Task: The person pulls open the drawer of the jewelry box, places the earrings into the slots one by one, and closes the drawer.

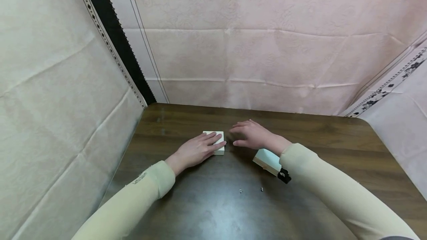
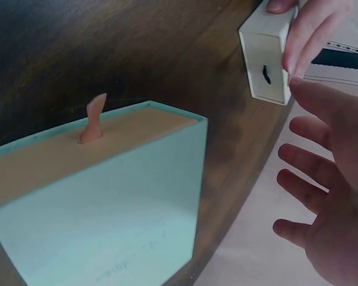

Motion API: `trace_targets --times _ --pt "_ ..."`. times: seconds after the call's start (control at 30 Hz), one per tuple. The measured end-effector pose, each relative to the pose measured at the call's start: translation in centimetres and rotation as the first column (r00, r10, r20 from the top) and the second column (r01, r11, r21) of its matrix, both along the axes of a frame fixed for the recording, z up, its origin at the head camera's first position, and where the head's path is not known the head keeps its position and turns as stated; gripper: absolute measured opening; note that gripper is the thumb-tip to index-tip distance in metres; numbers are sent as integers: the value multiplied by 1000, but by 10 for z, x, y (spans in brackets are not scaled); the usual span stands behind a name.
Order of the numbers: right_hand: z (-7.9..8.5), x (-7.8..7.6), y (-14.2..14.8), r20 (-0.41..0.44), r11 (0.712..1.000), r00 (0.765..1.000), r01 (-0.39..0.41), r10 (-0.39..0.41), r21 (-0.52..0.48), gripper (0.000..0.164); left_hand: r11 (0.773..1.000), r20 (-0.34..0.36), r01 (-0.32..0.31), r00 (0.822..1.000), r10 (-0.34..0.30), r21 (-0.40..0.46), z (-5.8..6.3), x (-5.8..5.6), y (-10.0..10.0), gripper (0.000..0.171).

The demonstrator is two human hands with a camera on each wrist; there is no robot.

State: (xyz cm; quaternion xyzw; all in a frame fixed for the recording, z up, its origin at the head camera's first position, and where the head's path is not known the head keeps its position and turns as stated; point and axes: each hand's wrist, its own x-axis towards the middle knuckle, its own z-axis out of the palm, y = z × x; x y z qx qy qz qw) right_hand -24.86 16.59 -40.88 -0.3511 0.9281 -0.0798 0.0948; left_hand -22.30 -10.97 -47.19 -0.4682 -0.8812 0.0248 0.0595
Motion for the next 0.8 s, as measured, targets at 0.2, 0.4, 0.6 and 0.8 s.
trace_targets --times 0.2,0.4,0.6,0.8 --pt "-8 -4 -5 -15 998 999 -29 28 -52 44 1000 -5 -1 1000 1 -1 -3 -1 -1 53" --pt "-13 -5 -9 0 995 999 -40 41 -89 38 1000 27 -8 1000 8 22 -4 -1 0 53" --pt "-19 -6 -11 2 993 999 -47 48 -110 34 1000 29 -12 1000 11 19 -2 0 0 52" --pt "-26 -9 -12 -40 993 998 -50 46 -106 30 1000 26 -13 1000 13 19 -2 1 -1 52"
